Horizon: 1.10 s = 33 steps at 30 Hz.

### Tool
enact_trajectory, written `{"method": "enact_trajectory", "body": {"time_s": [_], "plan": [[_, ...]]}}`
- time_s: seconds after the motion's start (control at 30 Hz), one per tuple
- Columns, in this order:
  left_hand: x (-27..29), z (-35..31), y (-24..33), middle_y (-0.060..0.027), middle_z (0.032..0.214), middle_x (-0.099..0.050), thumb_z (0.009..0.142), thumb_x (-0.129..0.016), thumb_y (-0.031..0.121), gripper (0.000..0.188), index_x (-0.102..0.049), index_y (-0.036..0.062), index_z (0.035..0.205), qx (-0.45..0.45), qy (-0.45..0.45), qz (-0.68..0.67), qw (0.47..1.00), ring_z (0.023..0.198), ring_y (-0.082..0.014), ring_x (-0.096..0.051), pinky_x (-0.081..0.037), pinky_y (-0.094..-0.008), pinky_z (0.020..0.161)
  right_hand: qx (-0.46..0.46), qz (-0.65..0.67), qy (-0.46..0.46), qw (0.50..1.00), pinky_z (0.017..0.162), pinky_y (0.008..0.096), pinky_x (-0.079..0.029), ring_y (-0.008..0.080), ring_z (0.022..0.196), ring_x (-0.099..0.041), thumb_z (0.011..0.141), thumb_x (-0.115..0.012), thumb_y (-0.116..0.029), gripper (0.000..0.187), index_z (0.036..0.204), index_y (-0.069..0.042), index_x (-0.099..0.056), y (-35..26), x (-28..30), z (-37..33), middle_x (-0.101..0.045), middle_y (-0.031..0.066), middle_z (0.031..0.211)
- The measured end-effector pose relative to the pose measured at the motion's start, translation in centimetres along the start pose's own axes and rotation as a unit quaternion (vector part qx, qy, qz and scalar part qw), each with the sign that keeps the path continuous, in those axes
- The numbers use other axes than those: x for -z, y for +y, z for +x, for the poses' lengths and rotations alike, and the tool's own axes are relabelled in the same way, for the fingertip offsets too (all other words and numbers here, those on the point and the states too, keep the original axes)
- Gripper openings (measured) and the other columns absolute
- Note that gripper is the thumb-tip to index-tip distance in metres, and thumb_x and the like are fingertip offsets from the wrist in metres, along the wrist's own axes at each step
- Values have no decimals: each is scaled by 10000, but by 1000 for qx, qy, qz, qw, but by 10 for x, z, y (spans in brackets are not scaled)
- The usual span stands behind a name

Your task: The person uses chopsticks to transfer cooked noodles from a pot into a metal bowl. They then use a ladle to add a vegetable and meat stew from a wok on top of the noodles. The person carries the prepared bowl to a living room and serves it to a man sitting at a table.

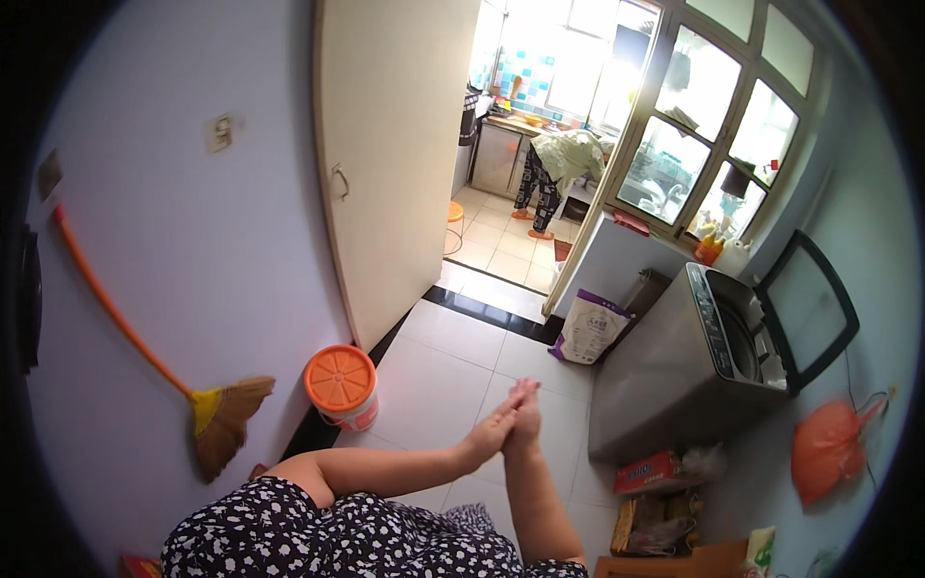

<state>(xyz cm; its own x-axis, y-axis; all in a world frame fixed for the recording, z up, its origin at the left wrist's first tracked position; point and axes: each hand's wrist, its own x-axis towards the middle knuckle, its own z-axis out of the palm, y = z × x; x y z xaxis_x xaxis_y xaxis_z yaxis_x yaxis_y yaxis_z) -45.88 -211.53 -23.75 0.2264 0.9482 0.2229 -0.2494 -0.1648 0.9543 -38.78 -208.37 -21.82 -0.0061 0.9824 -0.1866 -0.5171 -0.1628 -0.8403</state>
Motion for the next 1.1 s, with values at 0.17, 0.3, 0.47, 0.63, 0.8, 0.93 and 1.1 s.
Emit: {"method": "enact_trajectory", "body": {"time_s": [0.17,0.3,0.47,0.63,0.8,0.93,1.1], "plan": [[23,179,-62,-151,1470,-265,976,-344,185,464,-293,12,1404,-5,-57,44,997,1379,-235,-194,-134,-312,1118,83,15,6,996,1129,386,-74,236,1410,-86,976,-249,-492,651,1462,-80,-115,-39,24,161,-95,104,1530],[85,374,-110,-146,1416,-359,987,-334,215,449,-330,-9,1376,-31,78,60,995,1328,-225,-299,-202,-304,1102,18,13,-150,988,1137,334,-77,207,1405,-80,1002,-272,-386,569,1469,-109,-102,-58,-8,288,-97,64,1529],[154,537,-86,-151,1420,-356,971,-351,189,440,-349,-5,1367,16,172,19,985,1327,-243,-303,-211,-303,1099,-70,-16,-171,983,1134,317,-109,191,1396,-115,997,-287,-400,589,1462,-84,-114,-100,-60,482,-119,68,1520],[172,654,-96,-99,1502,-212,1002,-292,232,478,-239,27,1431,52,77,-24,995,1380,-201,-188,-117,-292,1121,-23,-42,-44,998,1138,321,-87,193,1413,-43,987,-262,-450,659,1453,-27,-66,-122,-66,700,-35,113,1533],[264,850,-161,-127,1489,-230,1010,-265,333,521,-235,23,1428,46,39,-33,998,1375,-214,-190,-126,-306,1119,-54,55,-117,990,1134,320,-60,195,1409,-47,983,-260,-468,650,1465,-77,-67,-127,-92,841,-77,79,1532],[298,988,-166,-142,1462,-275,996,-315,361,529,-269,48,1420,90,49,13,995,1353,-241,-240,-195,-320,1096,-27,15,-82,996,1113,314,-174,191,1351,-235,998,-257,-422,580,1437,-49,-192,-154,-111,935,-253,76,1474],[269,1103,-247,-197,1455,-275,976,-341,222,467,-320,1,1387,22,-49,85,995,1366,-300,-228,-164,-340,1122,-5,97,47,994,1088,332,-246,221,1321,-296,986,-286,-457,607,1425,-41,-237,-194,-59,1077,-280,103,1458]]}}
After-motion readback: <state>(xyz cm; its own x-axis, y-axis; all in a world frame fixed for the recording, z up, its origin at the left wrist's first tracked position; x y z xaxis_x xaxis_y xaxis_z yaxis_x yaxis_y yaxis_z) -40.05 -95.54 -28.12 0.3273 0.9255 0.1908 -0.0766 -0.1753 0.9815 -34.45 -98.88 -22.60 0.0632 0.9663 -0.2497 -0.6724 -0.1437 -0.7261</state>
